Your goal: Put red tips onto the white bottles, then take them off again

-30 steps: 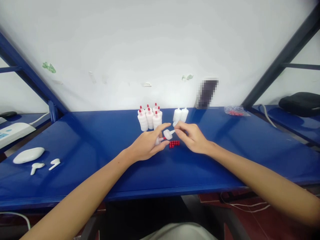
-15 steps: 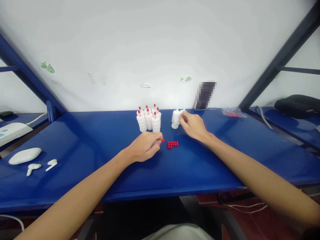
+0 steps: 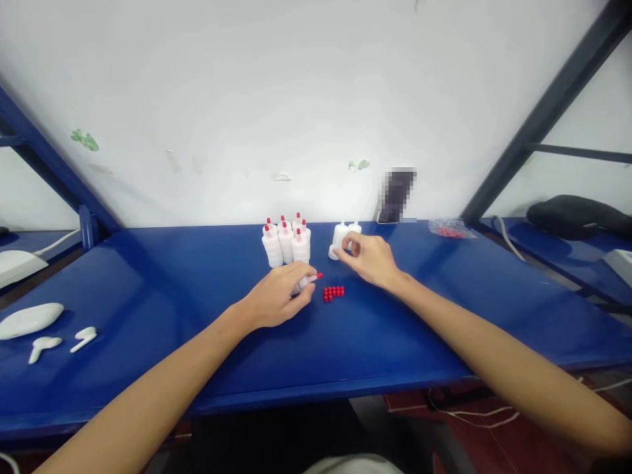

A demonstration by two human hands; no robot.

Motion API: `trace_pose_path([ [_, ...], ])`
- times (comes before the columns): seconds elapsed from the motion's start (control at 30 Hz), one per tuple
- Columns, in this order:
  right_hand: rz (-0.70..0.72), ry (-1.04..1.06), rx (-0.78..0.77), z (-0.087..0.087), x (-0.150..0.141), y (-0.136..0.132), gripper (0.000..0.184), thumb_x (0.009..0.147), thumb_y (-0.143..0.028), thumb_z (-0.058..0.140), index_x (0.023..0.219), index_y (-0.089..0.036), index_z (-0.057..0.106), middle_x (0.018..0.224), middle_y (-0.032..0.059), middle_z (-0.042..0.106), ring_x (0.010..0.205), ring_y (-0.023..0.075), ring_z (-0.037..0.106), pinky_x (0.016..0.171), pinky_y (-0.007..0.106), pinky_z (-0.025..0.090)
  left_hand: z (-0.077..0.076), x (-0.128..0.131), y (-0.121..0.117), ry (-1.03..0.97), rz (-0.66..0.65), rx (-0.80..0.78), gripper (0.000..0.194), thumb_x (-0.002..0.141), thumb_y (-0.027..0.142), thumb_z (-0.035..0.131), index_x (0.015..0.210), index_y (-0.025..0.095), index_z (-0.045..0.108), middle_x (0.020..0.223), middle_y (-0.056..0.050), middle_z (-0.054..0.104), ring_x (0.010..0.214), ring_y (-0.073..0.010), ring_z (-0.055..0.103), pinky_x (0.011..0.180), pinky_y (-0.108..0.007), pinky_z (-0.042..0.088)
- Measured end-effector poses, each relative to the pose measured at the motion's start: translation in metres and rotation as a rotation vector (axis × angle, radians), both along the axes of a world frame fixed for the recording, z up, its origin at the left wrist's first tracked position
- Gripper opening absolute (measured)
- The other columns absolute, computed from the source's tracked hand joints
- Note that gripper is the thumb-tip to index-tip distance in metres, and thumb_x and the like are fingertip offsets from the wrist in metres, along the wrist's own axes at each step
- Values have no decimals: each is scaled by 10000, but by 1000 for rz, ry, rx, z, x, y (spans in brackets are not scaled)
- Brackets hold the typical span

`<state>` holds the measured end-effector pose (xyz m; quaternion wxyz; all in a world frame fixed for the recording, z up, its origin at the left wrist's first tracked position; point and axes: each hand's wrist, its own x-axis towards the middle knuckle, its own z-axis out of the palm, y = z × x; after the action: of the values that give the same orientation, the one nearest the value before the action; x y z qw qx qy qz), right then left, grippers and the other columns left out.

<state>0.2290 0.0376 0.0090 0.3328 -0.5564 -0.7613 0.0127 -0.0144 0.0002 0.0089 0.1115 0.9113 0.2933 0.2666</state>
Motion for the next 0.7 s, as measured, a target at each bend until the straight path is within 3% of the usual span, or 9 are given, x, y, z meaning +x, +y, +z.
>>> trace_pose_path([
  [0.1, 52, 122, 70, 4, -7, -17, 299, 775, -490, 674, 768, -202, 596, 528, -53, 499, 490, 114, 467, 550, 245, 312, -3, 2, 2, -5, 41, 35, 263, 977, 320, 435, 1175, 176, 531, 1011, -54, 624, 878, -170, 590, 793, -288, 454],
  [0.2, 229, 170, 72, 7, -12, -32, 236, 854, -425, 588, 888, -191, 585, 559, -56, 491, 496, 113, 453, 567, 250, 341, -7, 2, 5, -19, 52, 68, 274, 982, 332, 447, 1194, 175, 523, 986, -51, 608, 834, -157, 577, 771, -278, 459],
  [0.37, 560, -49, -18, 12, -18, -42, 193, 982, -348, 452, 967, -192, 565, 766, 1, 596, 651, 128, 526, 633, 249, 377, -8, 1, 4, -12, 30, 121, 264, 985, 325, 443, 1180, 167, 524, 952, -49, 596, 816, -152, 566, 741, -267, 464],
  [0.57, 626, -128, 3, 18, -21, -48, 193, 1001, -329, 421, 881, -195, 488, 817, 12, 565, 665, 124, 486, 618, 249, 354, -3, 2, 0, 68, -71, 202, 187, 986, 279, 413, 1052, 159, 539, 894, -38, 605, 771, -138, 571, 699, -248, 471],
  [0.7, 679, -95, 69, 11, -23, -50, 204, 986, -269, 387, 793, -207, 411, 726, -12, 495, 592, 113, 419, 567, 243, 321, -2, 8, -2, 76, -89, 381, 165, 974, 249, 408, 967, 154, 543, 826, -27, 580, 706, -128, 551, 636, -238, 463],
])
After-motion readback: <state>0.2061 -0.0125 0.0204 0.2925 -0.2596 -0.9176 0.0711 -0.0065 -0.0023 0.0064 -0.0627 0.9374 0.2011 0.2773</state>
